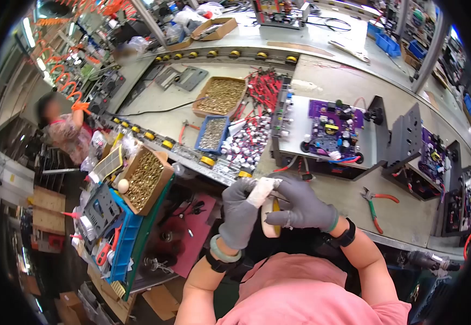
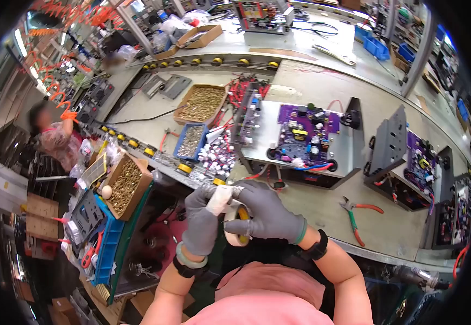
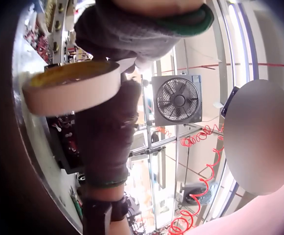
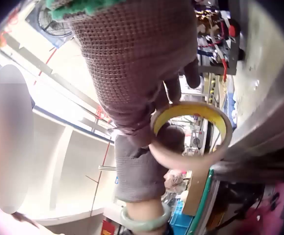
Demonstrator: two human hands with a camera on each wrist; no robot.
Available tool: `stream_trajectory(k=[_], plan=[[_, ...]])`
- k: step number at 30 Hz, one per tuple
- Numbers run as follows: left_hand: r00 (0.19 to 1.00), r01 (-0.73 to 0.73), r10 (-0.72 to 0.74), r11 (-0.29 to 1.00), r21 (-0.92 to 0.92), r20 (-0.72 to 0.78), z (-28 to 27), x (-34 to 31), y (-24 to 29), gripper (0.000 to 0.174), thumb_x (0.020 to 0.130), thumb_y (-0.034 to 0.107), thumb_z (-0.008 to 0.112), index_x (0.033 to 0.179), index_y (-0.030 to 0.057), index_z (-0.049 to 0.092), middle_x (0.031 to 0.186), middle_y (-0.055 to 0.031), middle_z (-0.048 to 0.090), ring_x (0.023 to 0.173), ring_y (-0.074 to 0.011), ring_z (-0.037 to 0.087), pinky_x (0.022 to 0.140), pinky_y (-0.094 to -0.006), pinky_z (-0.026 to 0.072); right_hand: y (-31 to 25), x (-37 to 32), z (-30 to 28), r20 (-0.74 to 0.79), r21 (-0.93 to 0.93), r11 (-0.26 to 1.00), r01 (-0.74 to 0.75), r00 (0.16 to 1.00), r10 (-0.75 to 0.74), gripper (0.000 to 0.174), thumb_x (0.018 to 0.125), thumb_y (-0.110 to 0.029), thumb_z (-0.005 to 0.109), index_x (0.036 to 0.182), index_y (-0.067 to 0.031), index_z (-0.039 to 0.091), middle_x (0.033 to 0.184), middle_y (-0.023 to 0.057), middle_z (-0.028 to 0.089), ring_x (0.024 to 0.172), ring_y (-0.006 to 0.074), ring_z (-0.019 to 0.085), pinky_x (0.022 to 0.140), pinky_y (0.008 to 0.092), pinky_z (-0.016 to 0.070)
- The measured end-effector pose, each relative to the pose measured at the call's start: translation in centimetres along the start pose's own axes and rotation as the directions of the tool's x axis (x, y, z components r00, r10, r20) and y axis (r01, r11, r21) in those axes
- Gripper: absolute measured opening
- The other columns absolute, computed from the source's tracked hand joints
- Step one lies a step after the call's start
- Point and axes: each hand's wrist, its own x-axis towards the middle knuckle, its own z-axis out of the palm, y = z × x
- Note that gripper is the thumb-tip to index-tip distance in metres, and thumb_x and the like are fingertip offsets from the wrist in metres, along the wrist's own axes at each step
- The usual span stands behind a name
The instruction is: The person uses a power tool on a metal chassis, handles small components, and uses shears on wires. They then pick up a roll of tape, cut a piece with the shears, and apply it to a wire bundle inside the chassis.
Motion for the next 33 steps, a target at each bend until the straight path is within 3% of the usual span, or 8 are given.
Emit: stream_trajectory(k=[12, 19, 22, 26, 29, 30, 31, 33], plan=[[0.999, 0.046, -0.043, 0.975, -0.217, 0.019, -1.9, 0.8, -1.5, 0.012, 0.093, 0.011, 0.069, 0.084, 0.0049, 0.065, 0.079, -0.0013, 0.067, 0.074, -0.0075, 0.064, 0.067, -0.0251, 0.0526, -1.3, -1.2, -0.1, 0.391, 0.627, 0.636, -0.450, 0.888, 0.243, 0.038, 0.098, -0.022, 0.054, 0.127, 0.0023, 0.058, 0.109, 0.0072, 0.058, 0.098, 0.0112, 0.053, 0.083, 0.0295, 0.0457], [0.999, -0.045, 0.039, 0.953, -0.299, -0.024, -2.1, 0.8, -3.5, 0.010, 0.093, 0.012, 0.067, 0.087, 0.0046, 0.067, 0.083, -0.0006, 0.068, 0.074, -0.0056, 0.061, 0.064, -0.0243, 0.0508, -0.1, -1.5, 1.7, 0.230, 0.486, 0.711, -0.508, 0.859, 0.457, 0.019, 0.088, -0.011, 0.065, 0.102, 0.0034, 0.066, 0.074, 0.0040, 0.060, 0.069, 0.0139, 0.058, 0.062, 0.0290, 0.0457], [0.989, -0.145, 0.147, 0.986, 0.077, -0.021, -2.5, 0.9, -5.6, 0.023, 0.096, 0.020, 0.067, 0.078, 0.0049, 0.068, 0.075, 0.0043, 0.065, 0.069, -0.0008, 0.056, 0.060, -0.0216, 0.0460, -0.8, -0.9, 0.8, 0.110, -0.010, 0.974, -0.224, 0.968, 0.224, 0.013, 0.075, -0.009, 0.068, 0.081, -0.0003, 0.062, 0.067, 0.0098, 0.051, 0.059, 0.0292, 0.049, 0.059, 0.0398, 0.0392], [0.992, -0.124, 0.126, 0.990, -0.068, 0.028, -1.3, 0.7, -4.9, 0.020, 0.095, 0.015, 0.066, 0.080, 0.0035, 0.070, 0.068, 0.0047, 0.062, 0.062, -0.0026, 0.052, 0.054, -0.0234, 0.0409, -3.5, -0.1, 0.7, 0.029, -0.435, 0.882, 0.182, 0.982, -0.189, 0.015, 0.068, -0.016, 0.074, 0.072, -0.0066, 0.062, 0.065, 0.0084, 0.053, 0.062, 0.0278, 0.052, 0.068, 0.0446, 0.0393], [0.958, -0.029, 0.106, 0.959, 0.282, -0.265, -2.1, 3.8, -7.6, 0.017, 0.091, 0.013, 0.066, 0.078, 0.0027, 0.069, 0.064, 0.0032, 0.060, 0.060, -0.0040, 0.051, 0.053, -0.0258, 0.0411, -6.2, -1.9, -0.1, 0.328, -0.394, 0.839, 0.376, 0.910, -0.254, 0.015, 0.063, -0.020, 0.073, 0.072, -0.0138, 0.063, 0.067, 0.0046, 0.049, 0.061, 0.0275, 0.049, 0.061, 0.0448, 0.0374], [0.938, 0.055, -0.007, 0.990, 0.130, -0.347, -4.3, 5.0, -9.4, 0.016, 0.088, 0.011, 0.067, 0.076, 0.0017, 0.069, 0.061, 0.0012, 0.059, 0.058, -0.0061, 0.052, 0.052, -0.0273, 0.0412, -8.2, -2.0, 0.2, 0.320, -0.303, 0.850, 0.432, 0.886, -0.336, 0.016, 0.061, -0.021, 0.073, 0.071, -0.0160, 0.063, 0.068, 0.0036, 0.049, 0.060, 0.0271, 0.049, 0.061, 0.0447, 0.0369], [0.917, -0.107, 0.232, 0.927, 0.360, -0.324, -6.3, 5.5, -11.8, 0.022, 0.092, 0.017, 0.066, 0.076, 0.0025, 0.070, 0.060, 0.0006, 0.059, 0.056, -0.0055, 0.052, 0.052, -0.0267, 0.0407, -9.9, -1.5, 0.0, 0.298, -0.222, 0.839, 0.497, 0.854, -0.427, 0.017, 0.058, -0.023, 0.073, 0.071, -0.0182, 0.063, 0.068, 0.0026, 0.049, 0.060, 0.0267, 0.049, 0.060, 0.0445, 0.0365], [0.976, -0.065, 0.085, 0.993, 0.101, -0.202, -7.3, 2.1, -9.0, 0.029, 0.096, 0.024, 0.065, 0.075, 0.0054, 0.070, 0.060, 0.0018, 0.059, 0.056, -0.0037, 0.051, 0.051, -0.0255, 0.0395, -8.6, 3.0, -1.5, 0.236, -0.511, 0.778, 0.366, 0.930, -0.283, 0.013, 0.074, -0.012, 0.068, 0.087, -0.0096, 0.068, 0.072, 0.0026, 0.056, 0.064, 0.0211, 0.056, 0.062, 0.0344, 0.0434]])
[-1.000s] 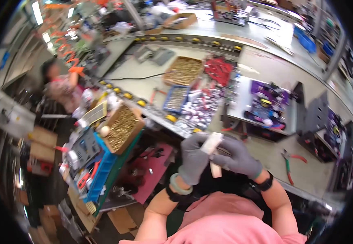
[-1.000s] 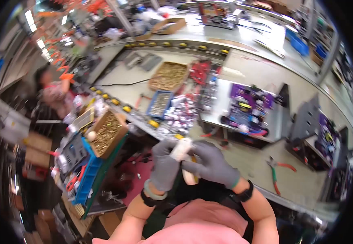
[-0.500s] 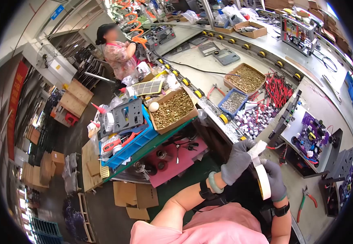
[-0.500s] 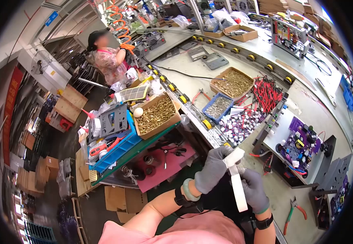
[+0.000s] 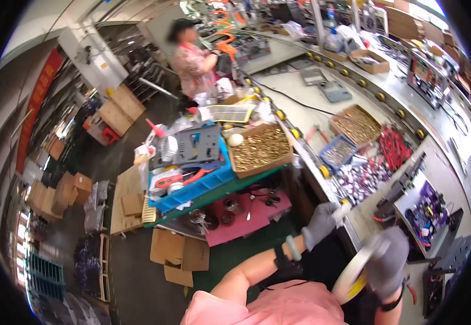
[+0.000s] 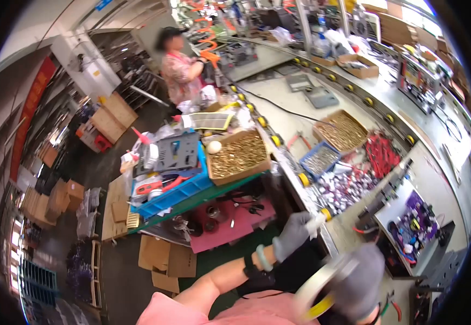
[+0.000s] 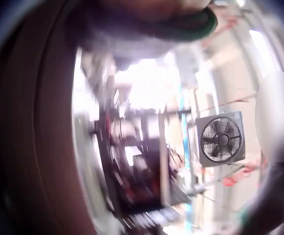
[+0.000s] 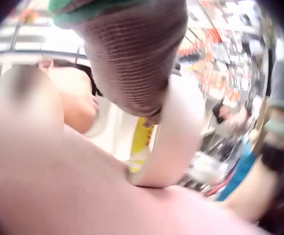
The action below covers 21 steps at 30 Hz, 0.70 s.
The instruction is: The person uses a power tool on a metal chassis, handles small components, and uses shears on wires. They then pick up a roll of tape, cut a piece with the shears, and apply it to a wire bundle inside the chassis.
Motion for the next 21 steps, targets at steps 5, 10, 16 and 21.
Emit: stream_trajectory(k=[5, 10, 16, 21], plan=[[0.983, 0.031, -0.059, 0.987, -0.160, -0.174, -9.0, -5.6, 2.9, 0.028, 0.102, 0.024, 0.052, 0.084, 0.0064, 0.063, 0.069, 0.0031, 0.056, 0.057, -0.0026, 0.048, 0.050, -0.0213, 0.0339, 9.5, -2.5, 15.6, 0.440, 0.865, 0.065, -0.497, 0.815, 0.378, 0.035, 0.101, -0.015, 0.045, 0.131, 0.0002, 0.054, 0.115, 0.0103, 0.064, 0.090, 0.0188, 0.064, 0.082, 0.0324, 0.0527], [0.886, -0.026, -0.243, 0.824, -0.566, -0.395, -16.5, -9.8, -4.1, 0.022, 0.099, 0.017, 0.045, 0.084, 0.0068, 0.057, 0.057, 0.0038, 0.039, 0.044, -0.0056, 0.035, 0.044, -0.0240, 0.0275, -1.2, 9.0, 18.6, 0.674, 0.596, 0.379, -0.707, 0.698, 0.241, 0.025, 0.089, -0.011, 0.059, 0.110, 0.0014, 0.065, 0.084, -0.0011, 0.061, 0.076, 0.0092, 0.058, 0.064, 0.0238, 0.0463], [0.850, -0.137, -0.269, 0.717, -0.683, -0.453, -20.2, -11.3, -4.7, 0.021, 0.099, 0.018, 0.045, 0.090, 0.0053, 0.059, 0.062, 0.0022, 0.044, 0.047, -0.0076, 0.038, 0.048, -0.0251, 0.0308, -11.1, 26.2, 27.8, 0.702, 0.624, 0.494, -0.606, 0.712, -0.014, 0.018, 0.090, -0.014, 0.058, 0.097, 0.0006, 0.066, 0.074, 0.0032, 0.061, 0.063, 0.0101, 0.056, 0.056, 0.0276, 0.0450], [0.816, -0.131, 0.021, 0.980, -0.149, -0.578, -21.9, -10.7, -3.1, 0.020, 0.100, 0.025, 0.060, 0.110, 0.0074, 0.062, 0.093, -0.0006, 0.063, 0.071, -0.0100, 0.059, 0.067, -0.0254, 0.0489, -18.1, 30.2, 29.3, 0.748, 0.662, 0.098, -0.743, 0.663, -0.022, 0.038, 0.091, -0.015, 0.062, 0.126, 0.0011, 0.059, 0.103, 0.0099, 0.067, 0.088, 0.0180, 0.066, 0.071, 0.0308, 0.0549]])
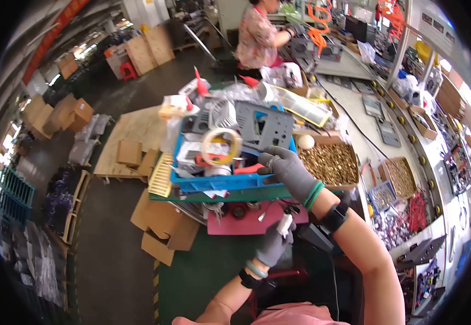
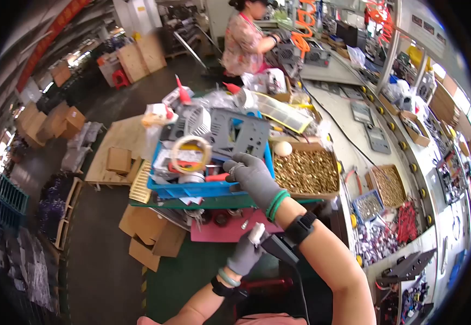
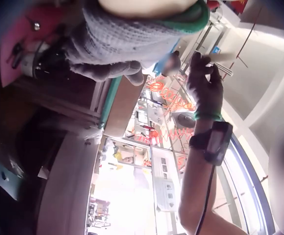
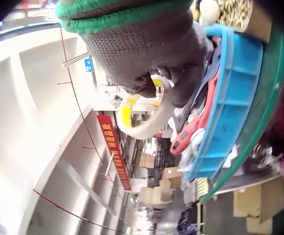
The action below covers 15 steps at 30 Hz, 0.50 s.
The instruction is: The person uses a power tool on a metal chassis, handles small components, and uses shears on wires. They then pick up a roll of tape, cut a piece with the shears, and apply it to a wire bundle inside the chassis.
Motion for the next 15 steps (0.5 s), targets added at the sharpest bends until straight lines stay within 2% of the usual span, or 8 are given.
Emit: stream_trajectory(k=[1, 2, 4, 7, 11, 13, 14, 15], plan=[[0.946, 0.314, -0.280, 0.671, -0.672, 0.164, -0.6, 0.9, -0.5, 0.023, 0.099, 0.028, 0.064, 0.112, 0.0094, 0.061, 0.094, 0.0008, 0.063, 0.079, -0.0058, 0.060, 0.069, -0.0231, 0.0491, 1.7, 0.4, -0.7, -0.020, -0.050, 0.999, -0.004, 1.000, 0.003, 0.040, 0.090, -0.012, 0.063, 0.127, 0.0009, 0.059, 0.106, 0.0112, 0.068, 0.089, 0.0187, 0.067, 0.073, 0.0326, 0.0553], [0.952, 0.303, -0.245, 0.692, -0.655, 0.182, -0.3, 1.3, 0.2, 0.023, 0.100, 0.032, 0.063, 0.111, 0.0120, 0.061, 0.092, 0.0031, 0.063, 0.082, -0.0030, 0.058, 0.068, -0.0198, 0.0467, 3.4, 0.0, -1.9, -0.049, -0.053, 0.998, -0.039, 0.998, 0.037, 0.040, 0.090, -0.012, 0.063, 0.127, 0.0009, 0.059, 0.106, 0.0112, 0.068, 0.089, 0.0187, 0.067, 0.073, 0.0326, 0.0553], [0.941, 0.308, -0.309, 0.623, -0.719, 0.136, 0.9, 1.1, 2.9, 0.022, 0.102, 0.035, 0.058, 0.108, 0.0143, 0.061, 0.089, 0.0034, 0.061, 0.075, -0.0072, 0.057, 0.071, -0.0253, 0.0471, 7.1, -2.7, -4.9, 0.052, -0.387, 0.898, 0.208, 0.978, -0.204, 0.043, 0.087, -0.010, 0.064, 0.128, 0.0006, 0.057, 0.112, 0.0139, 0.068, 0.091, 0.0206, 0.067, 0.076, 0.0344, 0.0548], [0.914, 0.404, -0.262, 0.571, -0.715, 0.308, 1.5, 1.1, 3.7, 0.025, 0.103, 0.029, 0.054, 0.118, 0.0099, 0.061, 0.102, 0.0007, 0.062, 0.090, -0.0099, 0.059, 0.082, -0.0270, 0.0480, 7.5, -8.7, -8.4, 0.213, -0.819, 0.403, 0.409, 0.868, -0.450, 0.054, 0.078, -0.021, 0.074, 0.128, -0.0051, 0.059, 0.116, 0.0146, 0.067, 0.103, 0.0307, 0.066, 0.085, 0.0367, 0.0539], [0.851, 0.498, -0.291, 0.709, -0.499, 0.437, 5.1, 0.1, 4.6, 0.026, 0.103, 0.025, 0.053, 0.123, 0.0092, 0.059, 0.108, -0.0006, 0.060, 0.096, -0.0115, 0.058, 0.084, -0.0294, 0.0482, 5.3, -14.8, -10.7, 0.416, -0.846, 0.087, 0.526, 0.753, -0.509, 0.072, 0.065, -0.032, 0.081, 0.130, -0.0106, 0.057, 0.124, 0.0104, 0.062, 0.117, 0.0321, 0.059, 0.098, 0.0466, 0.0462], [0.850, 0.402, -0.246, 0.874, -0.272, 0.465, 7.4, -1.4, 4.1, 0.030, 0.100, 0.020, 0.056, 0.127, 0.0080, 0.057, 0.111, -0.0053, 0.061, 0.102, -0.0171, 0.060, 0.086, -0.0335, 0.0503, 4.4, -16.7, -11.4, 0.484, -0.816, 0.038, 0.577, 0.716, -0.503, 0.071, 0.064, -0.033, 0.081, 0.128, -0.0137, 0.058, 0.122, 0.0082, 0.063, 0.114, 0.0302, 0.059, 0.099, 0.0477, 0.0431], [0.857, -0.129, 0.081, 0.990, 0.061, 0.509, 7.8, -2.0, 3.8, 0.032, 0.098, 0.018, 0.058, 0.128, 0.0074, 0.057, 0.112, -0.0090, 0.063, 0.105, -0.0205, 0.061, 0.087, -0.0353, 0.0508, 4.8, -17.6, -12.2, 0.489, -0.833, 0.050, 0.552, 0.774, -0.402, 0.066, 0.065, -0.033, 0.081, 0.125, -0.0144, 0.061, 0.118, 0.0066, 0.065, 0.108, 0.0286, 0.060, 0.094, 0.0468, 0.0438], [0.692, -0.645, 0.339, 0.688, 0.333, 0.638, 7.6, -2.3, 4.0, 0.034, 0.095, 0.016, 0.060, 0.128, 0.0067, 0.057, 0.112, -0.0127, 0.064, 0.109, -0.0239, 0.062, 0.089, -0.0370, 0.0513, 5.4, -17.8, -12.9, 0.511, -0.832, 0.057, 0.551, 0.803, -0.306, 0.061, 0.066, -0.033, 0.080, 0.122, -0.0151, 0.063, 0.113, 0.0049, 0.066, 0.103, 0.0270, 0.062, 0.090, 0.0458, 0.0445]])
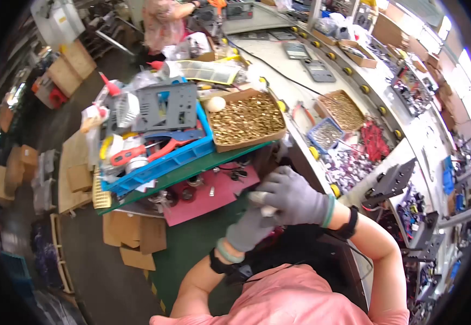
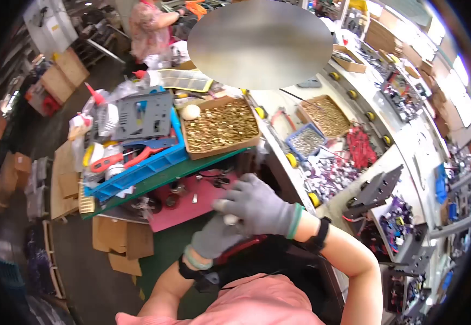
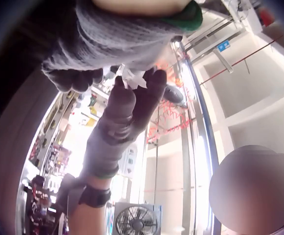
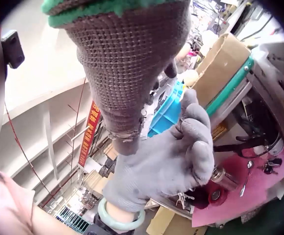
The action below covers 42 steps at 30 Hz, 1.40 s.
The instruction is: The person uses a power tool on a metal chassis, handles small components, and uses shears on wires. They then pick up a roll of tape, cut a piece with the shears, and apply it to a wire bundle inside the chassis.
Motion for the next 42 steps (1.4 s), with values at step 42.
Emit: stream_trajectory(k=[42], plan=[[0.903, -0.140, 0.390, 0.662, -0.736, 0.180, 26.9, 7.9, 20.4, 0.083, 0.080, 0.037, 0.084, 0.144, 0.0053, 0.042, 0.132, -0.0168, 0.045, 0.118, -0.0286, 0.052, 0.096, -0.0407, 0.0489, -16.5, -32.4, -5.6, -0.685, 0.706, 0.568, -0.423, -0.204, 0.700, 0.046, 0.090, -0.040, 0.069, 0.115, -0.0006, 0.067, 0.107, 0.0170, 0.064, 0.099, 0.0285, 0.065, 0.086, 0.0372, 0.0515]])
